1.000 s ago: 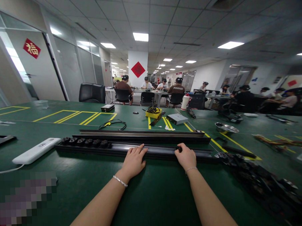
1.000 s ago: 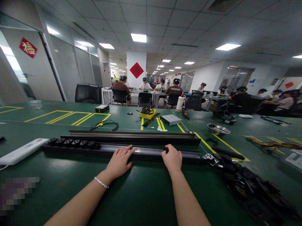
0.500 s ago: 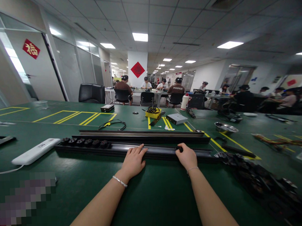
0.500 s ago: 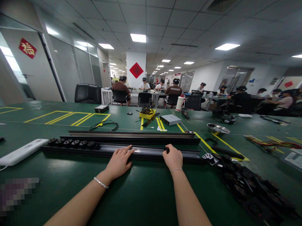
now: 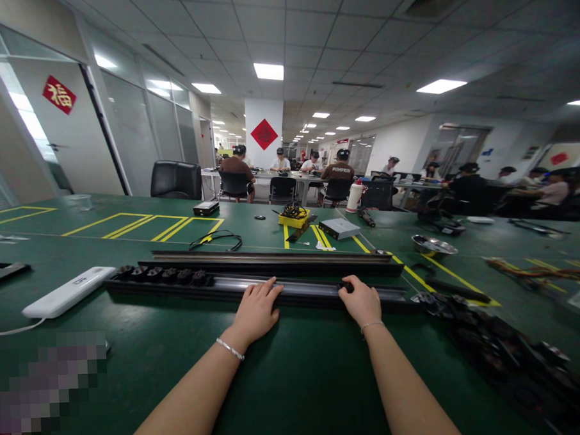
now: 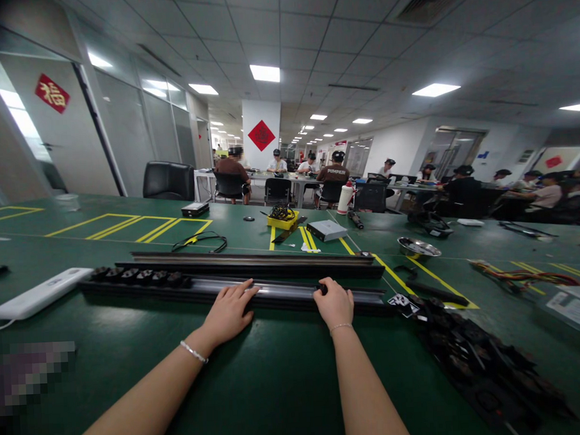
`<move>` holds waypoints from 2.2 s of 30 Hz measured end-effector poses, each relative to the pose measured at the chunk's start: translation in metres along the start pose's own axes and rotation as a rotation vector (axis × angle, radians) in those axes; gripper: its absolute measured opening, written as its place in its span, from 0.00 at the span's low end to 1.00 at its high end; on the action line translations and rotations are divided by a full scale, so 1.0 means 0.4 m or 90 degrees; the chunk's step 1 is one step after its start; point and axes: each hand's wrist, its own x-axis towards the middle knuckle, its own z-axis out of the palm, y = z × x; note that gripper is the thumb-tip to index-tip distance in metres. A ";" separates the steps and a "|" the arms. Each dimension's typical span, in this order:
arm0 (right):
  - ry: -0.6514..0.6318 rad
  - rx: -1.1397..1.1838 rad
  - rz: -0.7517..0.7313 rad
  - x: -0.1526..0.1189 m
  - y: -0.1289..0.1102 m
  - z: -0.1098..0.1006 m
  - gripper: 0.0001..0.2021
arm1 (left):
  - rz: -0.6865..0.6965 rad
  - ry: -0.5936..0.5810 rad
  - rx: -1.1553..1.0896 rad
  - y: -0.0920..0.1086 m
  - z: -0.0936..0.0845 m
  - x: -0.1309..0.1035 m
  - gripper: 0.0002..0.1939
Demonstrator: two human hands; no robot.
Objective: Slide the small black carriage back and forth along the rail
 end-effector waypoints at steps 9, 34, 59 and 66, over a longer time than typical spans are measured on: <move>0.003 -0.011 0.003 0.006 0.001 0.002 0.14 | -0.002 -0.003 -0.002 0.002 0.000 -0.001 0.27; 0.008 -0.012 -0.017 0.010 0.017 -0.008 0.14 | 0.005 0.004 0.009 -0.002 0.002 0.001 0.26; -0.022 0.029 -0.018 0.012 0.022 -0.016 0.14 | 0.004 0.015 0.006 -0.002 0.004 0.000 0.26; 0.022 0.004 -0.052 0.009 0.029 -0.003 0.14 | 0.003 0.019 0.009 -0.002 0.007 0.001 0.25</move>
